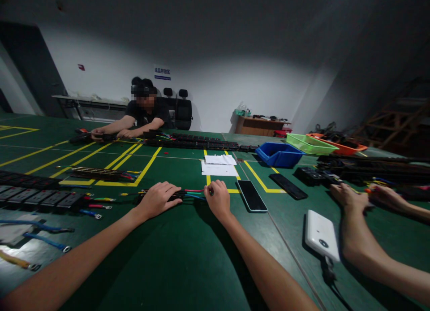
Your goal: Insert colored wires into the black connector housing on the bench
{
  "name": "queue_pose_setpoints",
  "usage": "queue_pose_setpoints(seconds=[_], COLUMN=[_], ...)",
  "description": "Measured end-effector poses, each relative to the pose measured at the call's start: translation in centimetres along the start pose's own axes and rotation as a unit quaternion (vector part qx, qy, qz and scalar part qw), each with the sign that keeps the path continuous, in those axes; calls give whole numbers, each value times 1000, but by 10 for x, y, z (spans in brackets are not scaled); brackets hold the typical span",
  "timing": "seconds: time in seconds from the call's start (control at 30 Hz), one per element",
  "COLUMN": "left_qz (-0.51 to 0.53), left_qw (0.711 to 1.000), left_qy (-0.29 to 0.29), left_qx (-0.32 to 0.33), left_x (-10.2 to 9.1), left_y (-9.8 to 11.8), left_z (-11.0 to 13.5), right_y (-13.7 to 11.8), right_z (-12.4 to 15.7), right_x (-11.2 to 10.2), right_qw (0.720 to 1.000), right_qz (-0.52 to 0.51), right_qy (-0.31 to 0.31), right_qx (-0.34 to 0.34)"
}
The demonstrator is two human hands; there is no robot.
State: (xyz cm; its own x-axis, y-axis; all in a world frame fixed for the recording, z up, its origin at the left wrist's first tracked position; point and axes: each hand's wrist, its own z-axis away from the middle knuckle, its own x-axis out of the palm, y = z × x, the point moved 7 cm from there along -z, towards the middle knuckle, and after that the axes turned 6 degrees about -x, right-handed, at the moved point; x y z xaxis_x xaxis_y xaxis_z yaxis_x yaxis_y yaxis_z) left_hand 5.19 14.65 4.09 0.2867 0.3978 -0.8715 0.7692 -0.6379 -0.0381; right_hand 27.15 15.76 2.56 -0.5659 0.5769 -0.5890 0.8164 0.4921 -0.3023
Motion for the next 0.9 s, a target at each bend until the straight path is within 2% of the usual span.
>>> queue_pose_setpoints(seconds=[0.27,0.53,0.67,0.8,0.9], left_qz=[0,-9,-20,-25,-31], left_qw=[1000,999,996,994,993], left_qy=[6,25,38,51,54], left_qx=[3,-45,-73,-95,-105], left_x=[-1,-4,-5,-6,-6], left_y=[0,-5,-8,-12,-13], left_z=[1,1,2,3,3], right_y=[2,20,25,16,13], right_z=[1,3,6,7,7], right_x=[1,8,8,13,14], right_qw=[1000,994,991,993,994], right_qz=[3,-65,-12,54,48], right_qy=[-6,-24,-27,-67,-68], right_qx=[5,88,129,86,69])
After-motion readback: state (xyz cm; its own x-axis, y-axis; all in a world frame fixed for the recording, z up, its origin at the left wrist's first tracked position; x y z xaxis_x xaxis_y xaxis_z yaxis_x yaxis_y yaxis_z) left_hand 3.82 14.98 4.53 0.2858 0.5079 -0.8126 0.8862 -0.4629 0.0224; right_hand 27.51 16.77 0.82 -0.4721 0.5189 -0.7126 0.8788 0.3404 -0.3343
